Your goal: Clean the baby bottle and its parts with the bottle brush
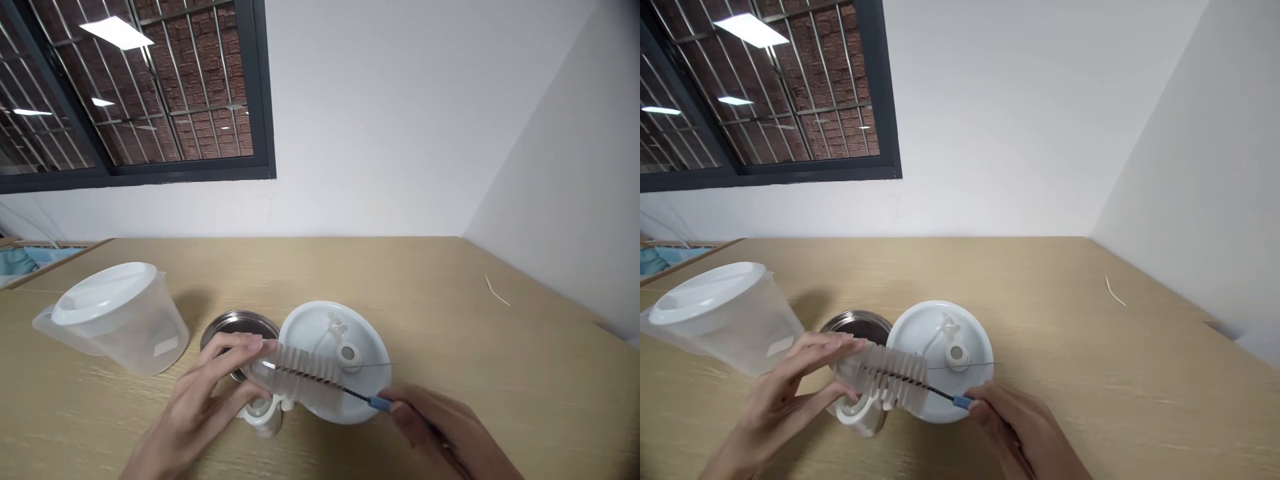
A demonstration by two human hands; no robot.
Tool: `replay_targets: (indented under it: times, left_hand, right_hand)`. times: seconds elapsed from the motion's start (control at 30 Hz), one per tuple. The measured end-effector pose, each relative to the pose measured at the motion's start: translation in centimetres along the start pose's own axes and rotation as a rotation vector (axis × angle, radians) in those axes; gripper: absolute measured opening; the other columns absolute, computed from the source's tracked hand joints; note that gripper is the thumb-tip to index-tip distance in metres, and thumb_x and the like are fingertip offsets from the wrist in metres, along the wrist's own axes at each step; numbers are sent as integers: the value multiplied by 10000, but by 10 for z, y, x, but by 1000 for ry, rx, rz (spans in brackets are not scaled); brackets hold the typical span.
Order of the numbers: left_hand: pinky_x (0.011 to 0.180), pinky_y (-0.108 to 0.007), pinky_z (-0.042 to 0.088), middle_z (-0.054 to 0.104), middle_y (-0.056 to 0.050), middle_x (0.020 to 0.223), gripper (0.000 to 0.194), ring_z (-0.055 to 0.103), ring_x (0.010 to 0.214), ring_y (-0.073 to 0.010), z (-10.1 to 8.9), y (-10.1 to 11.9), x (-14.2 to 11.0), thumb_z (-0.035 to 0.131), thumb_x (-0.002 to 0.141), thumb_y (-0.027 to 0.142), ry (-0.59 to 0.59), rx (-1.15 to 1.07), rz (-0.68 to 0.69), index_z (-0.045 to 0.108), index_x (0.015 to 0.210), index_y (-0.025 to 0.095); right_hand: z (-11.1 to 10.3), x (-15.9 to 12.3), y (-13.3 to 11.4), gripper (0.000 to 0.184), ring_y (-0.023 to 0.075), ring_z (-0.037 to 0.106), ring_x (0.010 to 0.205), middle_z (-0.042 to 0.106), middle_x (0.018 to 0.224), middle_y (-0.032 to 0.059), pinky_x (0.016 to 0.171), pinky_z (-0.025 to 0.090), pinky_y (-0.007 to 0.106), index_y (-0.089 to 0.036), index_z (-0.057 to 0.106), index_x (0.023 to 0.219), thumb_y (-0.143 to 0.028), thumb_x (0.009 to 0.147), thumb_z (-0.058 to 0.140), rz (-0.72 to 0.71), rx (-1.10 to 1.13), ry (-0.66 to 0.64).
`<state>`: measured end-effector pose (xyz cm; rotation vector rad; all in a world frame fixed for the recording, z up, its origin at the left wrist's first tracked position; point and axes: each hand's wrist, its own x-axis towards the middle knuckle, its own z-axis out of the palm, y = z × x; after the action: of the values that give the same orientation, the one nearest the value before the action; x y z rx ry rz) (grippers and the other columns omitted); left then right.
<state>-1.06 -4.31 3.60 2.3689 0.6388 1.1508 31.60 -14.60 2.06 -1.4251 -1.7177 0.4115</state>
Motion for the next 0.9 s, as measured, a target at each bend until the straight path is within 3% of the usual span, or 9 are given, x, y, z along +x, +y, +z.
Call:
replay_targets:
  times: [0.07,0.13,0.2,0.27,0.33,0.43,0.6,0.77,0.9]
  left_hand:
    - [743,-323,707,702,-59,1363,711,636,1241,-266,1,3,1,660,918,49,-16,7,14,451,1515,375]
    - [840,-362,690,726,-59,1322,704,650,1225,-261,2,4,3,692,907,68,-9,48,49,460,1503,361]
    - [970,-413,637,754,-54,1267,704,668,1207,-259,3,1,5,747,886,118,17,108,44,462,1489,344]
    - [1075,-452,559,769,-56,1236,753,672,1221,-269,3,-3,6,809,852,189,48,146,-5,441,1492,333]
    - [1130,-466,497,769,-64,1238,801,676,1232,-279,2,-8,6,845,823,240,80,128,-66,422,1497,331]
    - [1124,-410,483,775,-58,1224,794,702,1198,-257,3,-12,5,866,803,247,129,15,-121,444,1468,343]
    - [1008,-240,520,799,-35,1171,790,711,1174,-189,3,-9,4,918,733,193,204,-240,-201,518,1397,346]
    - [967,-223,544,805,-54,1150,832,727,1134,-193,3,-7,5,948,669,136,265,-393,-275,548,1373,325]
    - [952,-223,557,803,-57,1145,820,738,1117,-205,10,-7,4,947,654,99,255,-426,-270,578,1353,322]
  right_hand:
    - [0,-1,1,436,170,625,540,641,608,10,496,522,233,-249,641,694,-496,1012,473,106,31,-58]
    - [-1,-2,2,521,144,553,495,557,539,-3,474,466,227,-227,555,613,-525,1023,435,184,72,-128]
    - [0,-2,2,443,145,583,547,604,614,-4,502,471,225,-236,645,733,-556,995,485,226,129,-120]
    - [1,-3,4,326,161,640,631,685,770,6,543,506,229,-275,709,1021,-568,916,611,250,185,-35]
    - [2,-3,10,403,163,657,657,717,876,19,553,525,230,-302,659,1182,-532,855,701,266,224,4]
    - [2,-2,21,294,158,662,690,719,896,26,594,554,222,-291,640,1114,-475,890,691,243,215,-31]
    - [-1,1,28,212,191,714,858,734,973,40,744,605,240,-283,663,1076,-420,915,678,104,175,33]
    - [-4,1,23,185,195,737,817,751,980,43,693,622,231,-299,726,1031,-377,864,740,22,204,113]
    - [-5,0,27,192,193,736,776,755,913,39,650,605,210,-296,759,1003,-405,846,758,48,207,147]
